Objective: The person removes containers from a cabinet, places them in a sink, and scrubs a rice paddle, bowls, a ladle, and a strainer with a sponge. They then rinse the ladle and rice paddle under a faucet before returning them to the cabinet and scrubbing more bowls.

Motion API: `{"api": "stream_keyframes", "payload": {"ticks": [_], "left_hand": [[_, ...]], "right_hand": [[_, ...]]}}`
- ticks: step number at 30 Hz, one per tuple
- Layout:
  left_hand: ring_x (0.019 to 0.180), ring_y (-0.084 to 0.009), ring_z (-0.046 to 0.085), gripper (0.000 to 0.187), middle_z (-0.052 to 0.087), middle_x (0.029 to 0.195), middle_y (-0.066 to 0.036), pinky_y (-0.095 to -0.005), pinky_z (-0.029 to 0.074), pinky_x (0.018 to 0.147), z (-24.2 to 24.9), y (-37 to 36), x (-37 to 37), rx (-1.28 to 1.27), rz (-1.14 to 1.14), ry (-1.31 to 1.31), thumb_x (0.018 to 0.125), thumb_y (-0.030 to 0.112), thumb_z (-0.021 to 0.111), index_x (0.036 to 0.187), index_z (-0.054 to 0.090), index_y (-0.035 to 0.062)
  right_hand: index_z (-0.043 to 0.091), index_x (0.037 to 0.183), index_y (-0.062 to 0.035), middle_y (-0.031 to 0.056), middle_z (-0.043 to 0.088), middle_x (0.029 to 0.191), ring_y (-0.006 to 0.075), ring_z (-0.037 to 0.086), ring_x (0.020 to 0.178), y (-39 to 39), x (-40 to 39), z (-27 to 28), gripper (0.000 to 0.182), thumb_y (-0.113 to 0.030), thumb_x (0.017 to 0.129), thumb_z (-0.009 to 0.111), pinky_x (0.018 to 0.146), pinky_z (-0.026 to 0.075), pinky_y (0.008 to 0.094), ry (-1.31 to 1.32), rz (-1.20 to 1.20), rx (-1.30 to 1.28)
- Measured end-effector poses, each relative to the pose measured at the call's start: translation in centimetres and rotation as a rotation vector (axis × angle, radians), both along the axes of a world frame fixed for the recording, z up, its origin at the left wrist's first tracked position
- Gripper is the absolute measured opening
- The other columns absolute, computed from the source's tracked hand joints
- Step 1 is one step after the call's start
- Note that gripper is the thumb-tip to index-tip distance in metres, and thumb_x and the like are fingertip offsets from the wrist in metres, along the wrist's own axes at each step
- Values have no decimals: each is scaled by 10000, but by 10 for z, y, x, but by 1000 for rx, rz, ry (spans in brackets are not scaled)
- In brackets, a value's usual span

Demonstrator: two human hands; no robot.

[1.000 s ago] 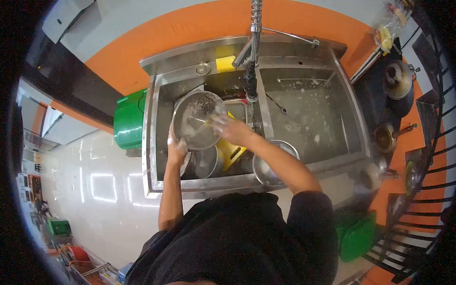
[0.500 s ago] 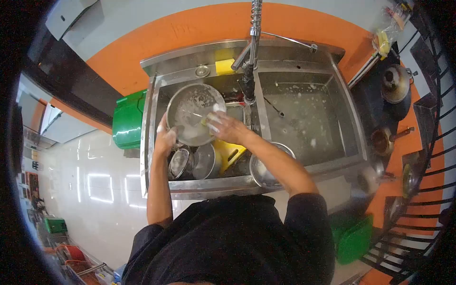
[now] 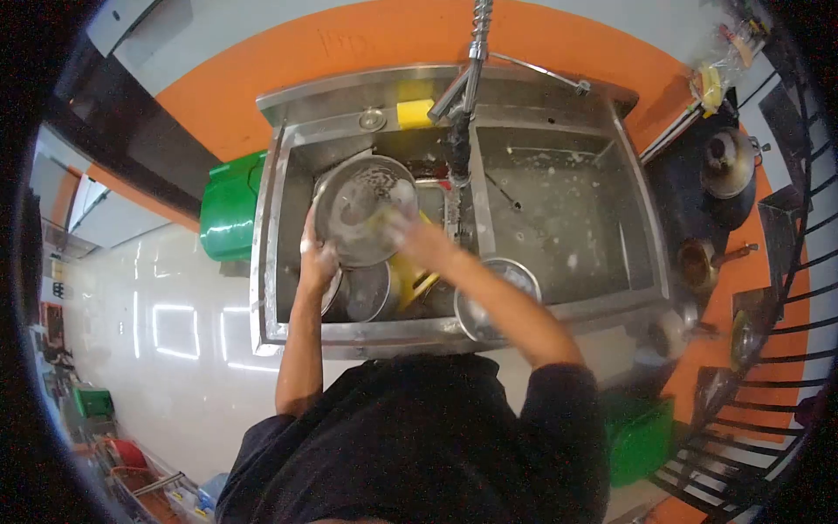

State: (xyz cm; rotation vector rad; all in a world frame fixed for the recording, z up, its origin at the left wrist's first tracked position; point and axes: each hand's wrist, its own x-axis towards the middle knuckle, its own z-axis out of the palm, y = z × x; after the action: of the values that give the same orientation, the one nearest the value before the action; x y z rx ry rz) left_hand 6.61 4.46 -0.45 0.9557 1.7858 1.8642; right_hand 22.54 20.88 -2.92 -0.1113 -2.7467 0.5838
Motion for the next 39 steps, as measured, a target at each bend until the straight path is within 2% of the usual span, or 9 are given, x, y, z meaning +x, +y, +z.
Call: {"api": "stream_keyframes", "payload": {"ticks": [2,15,19,22,30,34,36,37,39], "left_hand": [[1341,-313,409,778,445,1411,-230,-358,295,1117,25,3,4,-152,20,227,713,-149,398,1466,311,22],[1301,-278,455,743,488,1370,-207,-361,332,1096,21,18,-18,18,78,137,692,-135,415,1423,385,-5],[1252,-258,486,726,501,1338,-183,-334,358,1066,23,-4,-24,-77,29,231,693,-171,379,1405,384,-30],[1258,-255,480,729,498,1341,-180,-338,357,1068,26,14,-19,64,53,-28,701,-168,384,1416,368,-29],[1138,-233,551,597,570,1251,-152,-316,432,976,55,1,-1,-50,86,-198,802,-52,493,1390,395,-20],[1132,-245,544,587,539,1276,-194,-327,442,963,20,0,15,47,145,-53,824,-40,491,1398,369,-30],[1129,-241,543,606,524,1291,-201,-325,443,963,23,-21,1,-102,69,-84,816,-69,468,1410,356,-26],[1118,-242,547,602,534,1271,-194,-329,448,959,4,-20,-2,-17,25,-135,826,-90,447,1417,353,-17],[1113,-237,551,573,541,1262,-182,-332,452,957,-21,-13,-4,30,92,-157,838,-95,442,1402,367,-22]], "right_hand": [[488,1362,-36,162,447,1441,352,321,1392,31,5,21,551,-212,848,575,1160,239,499,-21,61,656],[514,1312,-21,144,372,1492,346,320,1396,-61,-29,25,531,-141,798,573,1137,278,483,40,27,54],[488,1316,-4,185,402,1448,407,374,1335,11,-7,27,577,-132,766,601,1104,322,501,13,115,631],[585,1245,-61,148,469,1412,339,397,1340,-23,-32,7,451,-148,804,557,1120,312,501,78,-81,73],[607,1231,-57,136,534,1341,356,509,1219,1,-12,45,446,-191,805,614,982,474,473,217,132,607],[618,1215,-66,155,551,1326,378,614,1067,-51,-13,41,363,-180,872,588,911,521,450,237,-3,-72],[599,1253,-71,143,518,1375,380,551,1173,-2,0,29,382,-241,914,552,982,478,429,28,-49,-44],[544,1325,-76,151,463,1426,375,430,1301,31,2,33,476,-377,967,455,1092,374,431,-87,198,779],[589,1261,-55,158,452,1429,363,350,1357,15,0,64,465,-390,970,449,1138,281,443,-169,180,577]]}}
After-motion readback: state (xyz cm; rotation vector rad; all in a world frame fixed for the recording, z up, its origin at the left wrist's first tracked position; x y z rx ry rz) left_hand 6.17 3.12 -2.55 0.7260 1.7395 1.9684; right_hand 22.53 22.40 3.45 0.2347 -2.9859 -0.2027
